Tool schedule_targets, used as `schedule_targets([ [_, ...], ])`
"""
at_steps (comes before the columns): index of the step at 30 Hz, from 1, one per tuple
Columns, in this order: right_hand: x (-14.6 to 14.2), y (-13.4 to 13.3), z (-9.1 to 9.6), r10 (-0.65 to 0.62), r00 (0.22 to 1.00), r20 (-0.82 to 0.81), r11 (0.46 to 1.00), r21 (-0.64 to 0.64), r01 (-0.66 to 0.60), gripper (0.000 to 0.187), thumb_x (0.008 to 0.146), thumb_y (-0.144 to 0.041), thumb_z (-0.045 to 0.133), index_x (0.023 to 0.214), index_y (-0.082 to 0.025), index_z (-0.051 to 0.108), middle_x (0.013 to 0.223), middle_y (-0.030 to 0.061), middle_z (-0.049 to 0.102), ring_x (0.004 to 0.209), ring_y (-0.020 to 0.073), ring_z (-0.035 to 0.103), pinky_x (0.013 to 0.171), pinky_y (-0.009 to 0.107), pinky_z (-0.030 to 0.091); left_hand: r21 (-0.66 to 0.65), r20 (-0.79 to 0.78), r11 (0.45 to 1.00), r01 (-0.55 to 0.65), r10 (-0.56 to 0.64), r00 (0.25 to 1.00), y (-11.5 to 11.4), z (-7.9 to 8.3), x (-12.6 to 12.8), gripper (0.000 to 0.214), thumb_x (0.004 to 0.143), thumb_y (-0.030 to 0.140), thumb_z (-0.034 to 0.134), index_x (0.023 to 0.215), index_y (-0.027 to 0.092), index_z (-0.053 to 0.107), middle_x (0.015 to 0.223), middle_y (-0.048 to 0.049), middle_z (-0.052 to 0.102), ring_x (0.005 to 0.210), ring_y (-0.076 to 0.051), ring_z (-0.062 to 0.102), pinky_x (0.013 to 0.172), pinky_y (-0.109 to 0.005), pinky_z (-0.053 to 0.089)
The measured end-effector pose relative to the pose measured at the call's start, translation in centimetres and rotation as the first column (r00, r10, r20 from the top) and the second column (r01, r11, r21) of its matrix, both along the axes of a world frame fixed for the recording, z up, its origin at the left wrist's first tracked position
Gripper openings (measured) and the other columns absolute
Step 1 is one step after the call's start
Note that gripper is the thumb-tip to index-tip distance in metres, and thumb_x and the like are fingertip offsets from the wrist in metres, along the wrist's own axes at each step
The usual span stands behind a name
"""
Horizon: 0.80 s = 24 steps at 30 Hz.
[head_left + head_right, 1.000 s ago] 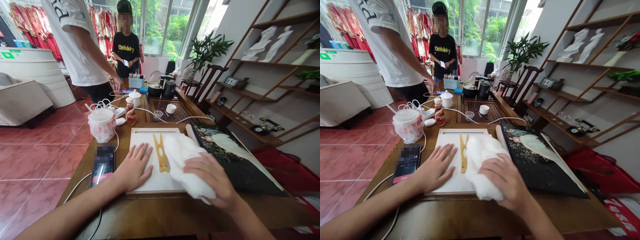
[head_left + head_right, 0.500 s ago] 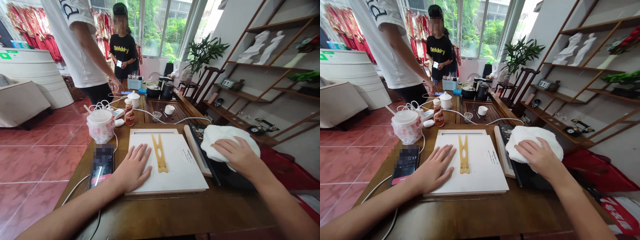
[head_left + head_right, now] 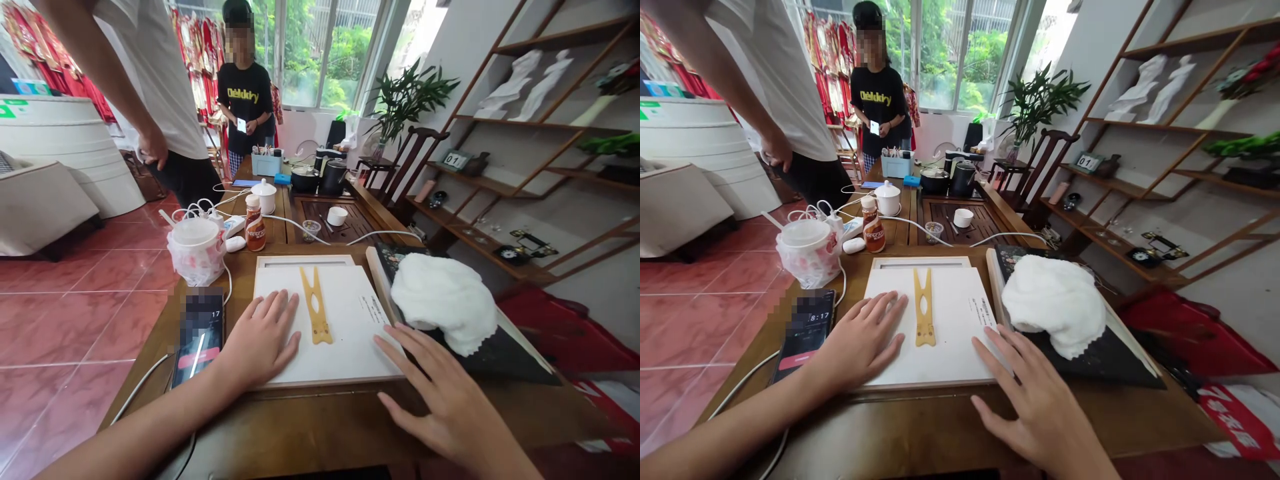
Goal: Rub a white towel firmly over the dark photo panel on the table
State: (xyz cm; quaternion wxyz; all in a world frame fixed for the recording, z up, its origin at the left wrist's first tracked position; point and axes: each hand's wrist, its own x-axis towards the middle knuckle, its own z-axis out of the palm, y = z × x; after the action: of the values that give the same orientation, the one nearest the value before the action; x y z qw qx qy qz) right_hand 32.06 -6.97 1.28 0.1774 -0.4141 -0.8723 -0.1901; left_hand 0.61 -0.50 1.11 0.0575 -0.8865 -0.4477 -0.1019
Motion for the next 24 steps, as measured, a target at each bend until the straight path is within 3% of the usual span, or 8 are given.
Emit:
schedule_targets([
  [4, -1.2, 0.2, -1.4, -0.096, 0.994, -0.044, 0.991, -0.093, 0.092, 0.074, 0.086, -0.043, 0.062, 0.150, -0.017, 0.034, 0.153, 0.0149, 0.037, 0.140, 0.0355, 0.033, 0.108, 0.053, 0.042, 0.078, -0.100, 0.992, -0.101, 0.109, 0.989, -0.9, 0.6, 0.8, 0.059, 0.098, 0.043, 0.039, 0.148, 0.010, 0.040, 0.135, -0.0192, 0.055, 0.115, -0.037, 0.055, 0.091, -0.049, 0.047],
  [9, -1.2, 1.4, -2.1, -0.083, 0.996, -0.038, 0.982, -0.174, 0.075, 0.072, 0.089, -0.048, 0.058, 0.151, -0.021, 0.032, 0.156, 0.0119, 0.032, 0.143, 0.0353, 0.028, 0.108, 0.054, 0.042, 0.055, -0.171, 0.979, -0.195, 0.202, 0.964, -1.8, 1.1, 0.5, 0.061, 0.097, 0.050, 0.039, 0.143, 0.010, 0.047, 0.132, -0.0203, 0.056, 0.099, -0.036, 0.061, 0.080, -0.048, 0.051],
  [14, -0.9, 1.6, -2.9, -0.044, 0.998, -0.040, 0.982, -0.185, 0.035, 0.073, 0.090, -0.048, 0.055, 0.153, -0.023, 0.028, 0.158, 0.0107, 0.028, 0.144, 0.0366, 0.025, 0.106, 0.054, 0.044, -0.096, -0.053, 0.984, -0.149, 0.145, 0.988, -3.4, 1.2, -1.3, 0.075, 0.093, 0.066, 0.040, 0.146, 0.012, 0.040, 0.144, -0.0208, 0.046, 0.110, -0.033, 0.059, 0.092, -0.045, 0.050],
  [19, -0.8, 1.2, -3.6, -0.054, 0.996, -0.074, 0.981, -0.192, 0.039, 0.072, 0.091, -0.047, 0.054, 0.154, -0.023, 0.026, 0.160, 0.0090, 0.025, 0.145, 0.0370, 0.022, 0.106, 0.054, 0.044, -0.126, 0.069, 0.988, -0.093, 0.102, 0.992, -4.7, 0.3, -2.1, 0.097, 0.081, 0.081, 0.044, 0.147, 0.010, 0.036, 0.150, -0.0229, 0.038, 0.127, -0.038, 0.047, 0.102, -0.049, 0.043],
  [24, -0.9, 1.2, -3.9, -0.045, 0.996, -0.073, 0.984, -0.177, 0.031, 0.072, 0.092, -0.046, 0.054, 0.154, -0.021, 0.025, 0.160, 0.0101, 0.024, 0.145, 0.0375, 0.020, 0.107, 0.056, 0.043, -0.107, 0.096, 0.989, -0.099, 0.109, 0.989, -5.5, -0.8, -1.8, 0.090, 0.085, 0.071, 0.053, 0.149, 0.010, 0.032, 0.152, -0.0241, 0.035, 0.128, -0.037, 0.045, 0.103, -0.050, 0.042],
])
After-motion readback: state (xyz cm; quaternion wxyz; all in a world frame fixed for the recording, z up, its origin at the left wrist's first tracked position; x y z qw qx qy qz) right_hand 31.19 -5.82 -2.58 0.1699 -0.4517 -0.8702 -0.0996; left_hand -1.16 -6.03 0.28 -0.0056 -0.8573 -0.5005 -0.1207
